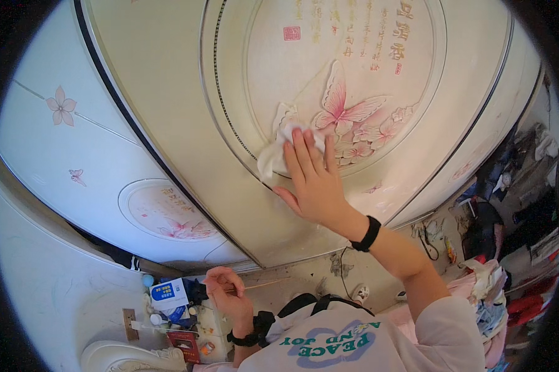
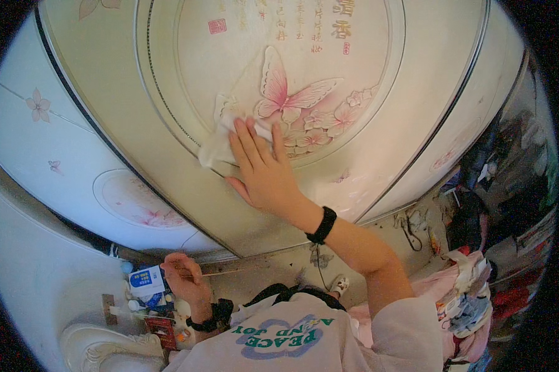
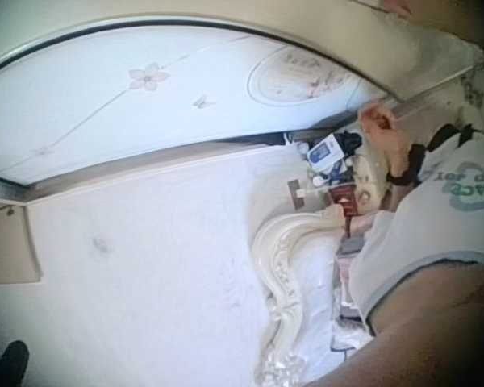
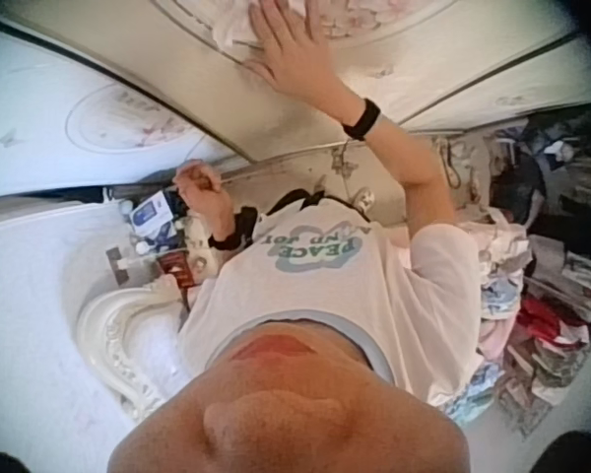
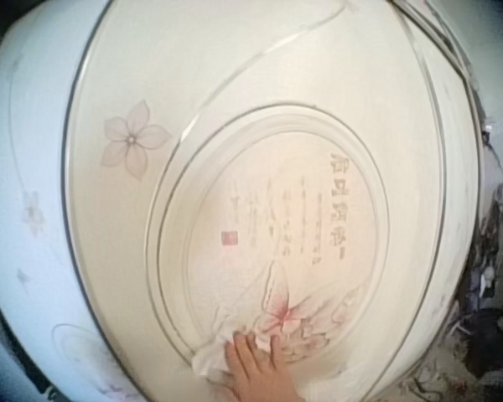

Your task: The person wipes the exterior sliding doors of a wardrobe using a spray bottle and a cloth.

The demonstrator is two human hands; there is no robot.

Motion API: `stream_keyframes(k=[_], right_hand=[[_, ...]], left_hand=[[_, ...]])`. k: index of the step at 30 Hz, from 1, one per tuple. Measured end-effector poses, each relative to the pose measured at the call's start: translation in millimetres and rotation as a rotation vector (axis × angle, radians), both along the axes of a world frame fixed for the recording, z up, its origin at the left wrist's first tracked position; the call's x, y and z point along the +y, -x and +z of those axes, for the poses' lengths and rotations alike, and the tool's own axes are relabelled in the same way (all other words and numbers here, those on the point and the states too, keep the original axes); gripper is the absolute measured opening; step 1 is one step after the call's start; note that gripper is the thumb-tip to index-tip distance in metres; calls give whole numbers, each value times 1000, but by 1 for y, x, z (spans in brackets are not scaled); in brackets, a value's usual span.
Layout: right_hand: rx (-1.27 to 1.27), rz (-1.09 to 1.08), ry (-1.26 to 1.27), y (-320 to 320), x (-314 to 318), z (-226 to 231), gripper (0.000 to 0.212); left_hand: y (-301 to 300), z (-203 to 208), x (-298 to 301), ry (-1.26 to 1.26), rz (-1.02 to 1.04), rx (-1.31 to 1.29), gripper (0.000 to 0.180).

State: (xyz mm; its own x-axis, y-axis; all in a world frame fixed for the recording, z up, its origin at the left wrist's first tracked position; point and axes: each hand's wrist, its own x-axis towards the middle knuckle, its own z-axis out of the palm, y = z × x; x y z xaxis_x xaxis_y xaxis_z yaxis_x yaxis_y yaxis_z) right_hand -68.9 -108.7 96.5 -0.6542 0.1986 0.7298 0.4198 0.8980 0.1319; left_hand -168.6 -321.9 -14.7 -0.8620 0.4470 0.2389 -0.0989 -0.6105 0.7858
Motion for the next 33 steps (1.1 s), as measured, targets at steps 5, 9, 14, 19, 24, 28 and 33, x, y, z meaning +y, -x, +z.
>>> stream_keyframes(k=[5, 9, 14, 19, 24, 28, 33], right_hand=[[-74, 1, 43, -6, -1, -10, 73], [72, 21, 9, 5, 3, 28, 72], [235, 34, -47, 13, 8, 51, 72], [57, 6, -1, -5, 7, 15, 75], [135, -58, -51, -8, 19, 37, 74], [330, -88, -121, -9, 36, 68, 77], [304, -123, -44, -26, 38, 29, 77]], left_hand=[[-1, 10, 4, 32, 2, 2, 45], [-6, 14, 9, 40, -31, 30, 45], [-8, 10, 13, 54, -21, 39, 47], [-5, 6, 11, 75, 29, 34, 49], [-4, 10, 13, 101, 19, -10, 48], [-6, 12, 20, 103, 22, 24, 49], [-6, 5, 19, 110, 36, 39, 49]])
